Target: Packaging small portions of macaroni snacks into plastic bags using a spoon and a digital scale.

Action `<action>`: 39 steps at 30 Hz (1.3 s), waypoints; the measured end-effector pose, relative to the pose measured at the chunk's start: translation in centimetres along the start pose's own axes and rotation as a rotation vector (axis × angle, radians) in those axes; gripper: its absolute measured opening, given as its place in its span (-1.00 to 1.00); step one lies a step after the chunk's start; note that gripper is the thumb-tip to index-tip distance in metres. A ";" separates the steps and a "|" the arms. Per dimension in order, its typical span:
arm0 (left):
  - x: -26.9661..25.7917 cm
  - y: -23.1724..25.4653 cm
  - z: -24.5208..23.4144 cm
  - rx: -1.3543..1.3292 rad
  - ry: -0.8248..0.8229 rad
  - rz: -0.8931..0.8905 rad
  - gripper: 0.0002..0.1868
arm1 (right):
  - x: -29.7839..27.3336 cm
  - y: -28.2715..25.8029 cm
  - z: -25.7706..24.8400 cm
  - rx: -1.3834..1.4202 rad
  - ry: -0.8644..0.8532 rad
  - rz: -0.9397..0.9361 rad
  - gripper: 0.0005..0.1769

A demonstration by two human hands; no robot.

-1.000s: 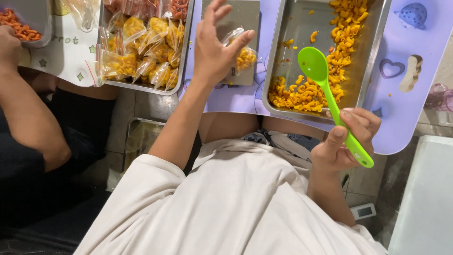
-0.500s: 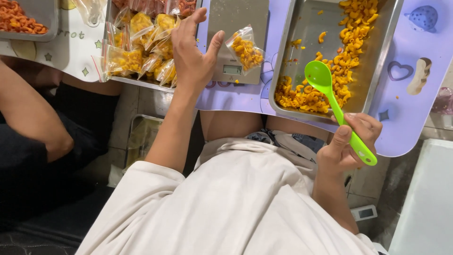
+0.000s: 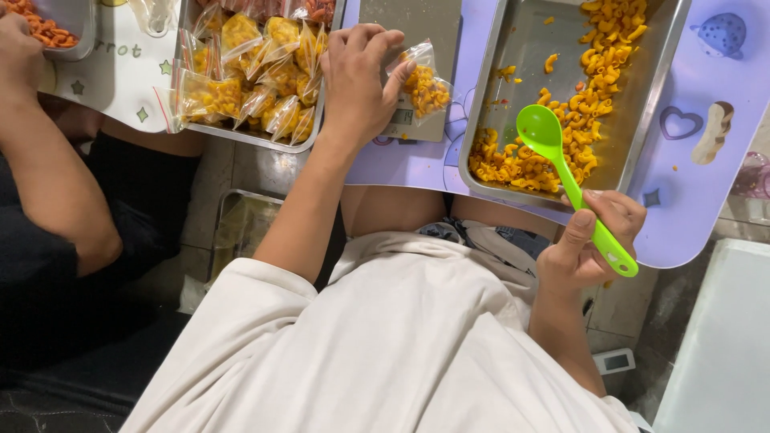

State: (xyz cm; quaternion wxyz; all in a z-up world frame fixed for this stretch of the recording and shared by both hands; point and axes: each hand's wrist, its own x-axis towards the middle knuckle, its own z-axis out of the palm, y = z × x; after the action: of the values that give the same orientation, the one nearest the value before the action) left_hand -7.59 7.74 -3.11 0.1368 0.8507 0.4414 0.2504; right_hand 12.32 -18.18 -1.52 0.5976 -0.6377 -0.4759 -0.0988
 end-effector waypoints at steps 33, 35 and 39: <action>-3.5 -5.2 -11.6 0.156 0.521 -0.036 -0.56 | -0.6 -0.1 -0.4 -0.019 0.031 -0.008 -0.72; -4.7 -7.6 -10.2 0.202 0.380 0.006 -0.61 | -0.6 -0.2 -0.2 -0.015 0.038 -0.015 -0.71; -8.1 -8.8 -8.6 0.181 0.075 0.056 -0.62 | -0.9 0.0 -0.2 -0.022 0.043 -0.030 -0.71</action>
State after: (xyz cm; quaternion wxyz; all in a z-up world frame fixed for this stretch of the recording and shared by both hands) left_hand -22.23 6.23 -2.37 0.0359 0.8616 0.4431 0.2449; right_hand 11.96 -18.76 -2.12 0.5992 -0.6347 -0.4713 -0.1265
